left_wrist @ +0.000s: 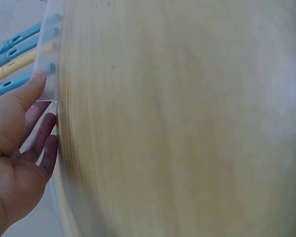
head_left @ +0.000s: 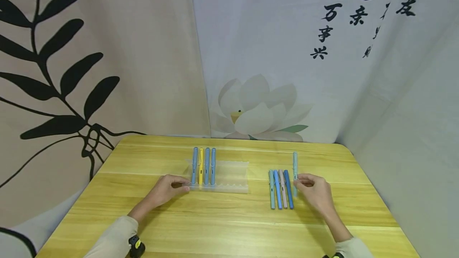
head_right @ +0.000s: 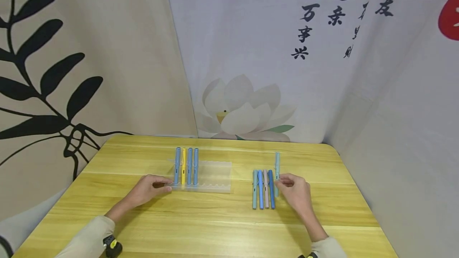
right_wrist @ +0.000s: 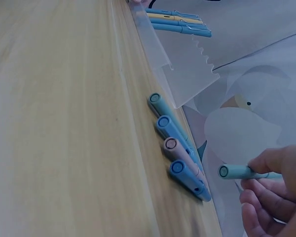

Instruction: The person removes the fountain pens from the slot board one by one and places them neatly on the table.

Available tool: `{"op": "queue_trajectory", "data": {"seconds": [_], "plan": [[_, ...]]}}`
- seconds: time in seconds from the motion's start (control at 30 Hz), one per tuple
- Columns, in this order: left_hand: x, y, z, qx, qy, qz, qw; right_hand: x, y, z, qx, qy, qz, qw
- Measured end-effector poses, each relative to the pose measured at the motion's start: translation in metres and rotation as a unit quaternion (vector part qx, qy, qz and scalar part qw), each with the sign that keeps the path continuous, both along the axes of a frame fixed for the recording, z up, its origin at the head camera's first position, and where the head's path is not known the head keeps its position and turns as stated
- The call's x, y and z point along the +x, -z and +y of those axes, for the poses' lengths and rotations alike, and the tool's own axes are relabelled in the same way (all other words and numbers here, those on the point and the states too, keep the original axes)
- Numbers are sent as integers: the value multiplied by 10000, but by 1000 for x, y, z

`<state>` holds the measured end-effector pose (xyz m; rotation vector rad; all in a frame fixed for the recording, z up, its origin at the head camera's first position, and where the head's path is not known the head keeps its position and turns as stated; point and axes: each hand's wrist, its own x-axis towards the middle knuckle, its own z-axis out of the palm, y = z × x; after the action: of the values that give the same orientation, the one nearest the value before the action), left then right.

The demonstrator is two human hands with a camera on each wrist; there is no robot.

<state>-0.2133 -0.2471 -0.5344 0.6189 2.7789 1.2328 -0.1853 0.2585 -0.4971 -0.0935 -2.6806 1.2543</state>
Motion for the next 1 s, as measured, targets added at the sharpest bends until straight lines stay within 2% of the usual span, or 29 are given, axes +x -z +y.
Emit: {"op": "queue_trajectory", "data": {"seconds": [0.4,1.0], "plan": [[-2,3,-1,-5,-84,-27,10000,2,10,10,203,-6,-341,9992],[1,-1,2,4,-50,17,10000,5,23,15,316,-52,-756,9966]]}}
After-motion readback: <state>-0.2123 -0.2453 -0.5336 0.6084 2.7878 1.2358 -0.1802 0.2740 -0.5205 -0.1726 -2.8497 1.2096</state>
